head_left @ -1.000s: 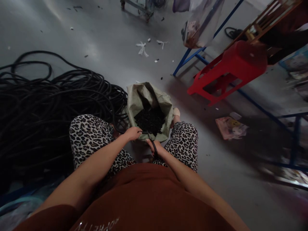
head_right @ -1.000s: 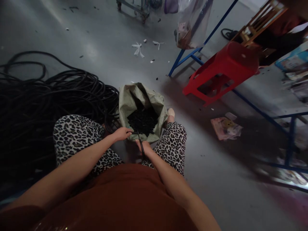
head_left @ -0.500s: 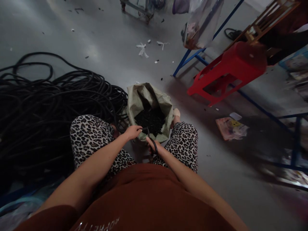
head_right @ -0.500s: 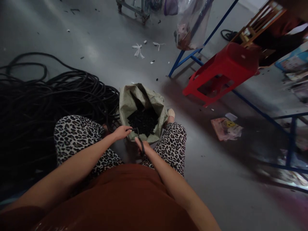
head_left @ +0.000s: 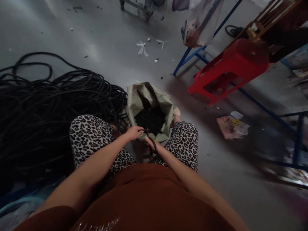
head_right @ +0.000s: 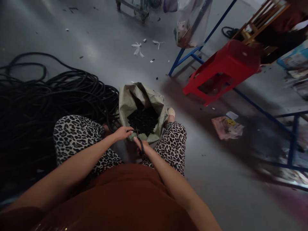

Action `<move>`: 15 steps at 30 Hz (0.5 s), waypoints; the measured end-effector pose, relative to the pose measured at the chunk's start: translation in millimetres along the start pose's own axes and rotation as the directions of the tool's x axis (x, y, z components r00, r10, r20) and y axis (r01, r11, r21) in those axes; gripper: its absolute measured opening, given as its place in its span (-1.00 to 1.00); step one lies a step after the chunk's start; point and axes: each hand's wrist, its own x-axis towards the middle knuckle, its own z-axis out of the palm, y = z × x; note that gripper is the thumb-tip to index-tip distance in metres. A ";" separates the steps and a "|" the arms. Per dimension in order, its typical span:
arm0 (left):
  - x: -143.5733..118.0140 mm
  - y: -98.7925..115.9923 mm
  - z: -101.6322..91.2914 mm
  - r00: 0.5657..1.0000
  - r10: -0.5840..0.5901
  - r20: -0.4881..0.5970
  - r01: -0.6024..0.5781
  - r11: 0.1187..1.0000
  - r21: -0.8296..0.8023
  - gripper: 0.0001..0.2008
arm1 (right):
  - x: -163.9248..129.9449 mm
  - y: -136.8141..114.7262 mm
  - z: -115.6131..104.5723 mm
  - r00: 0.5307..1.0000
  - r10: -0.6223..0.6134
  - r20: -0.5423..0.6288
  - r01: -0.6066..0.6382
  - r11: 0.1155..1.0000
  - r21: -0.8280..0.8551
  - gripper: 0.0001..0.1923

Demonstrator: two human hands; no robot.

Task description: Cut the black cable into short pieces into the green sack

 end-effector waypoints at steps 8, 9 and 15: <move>0.1 -0.9 0.6 1.000 0.011 0.025 -0.010 1.000 -0.014 -0.63 | -0.5 0.0 0.9 1.000 -0.001 -0.006 0.001 1.000 -0.010 -0.54; 0.0 -1.4 0.5 0.999 0.016 0.028 -0.016 1.000 -0.014 -0.62 | -0.7 -0.2 0.9 1.000 0.000 0.000 0.000 1.000 -0.007 -0.55; -0.1 -4.2 1.0 0.996 0.059 0.073 -0.056 0.997 -0.046 -0.61 | -0.5 0.7 -1.2 1.000 -0.026 0.017 0.027 0.999 -0.032 -0.56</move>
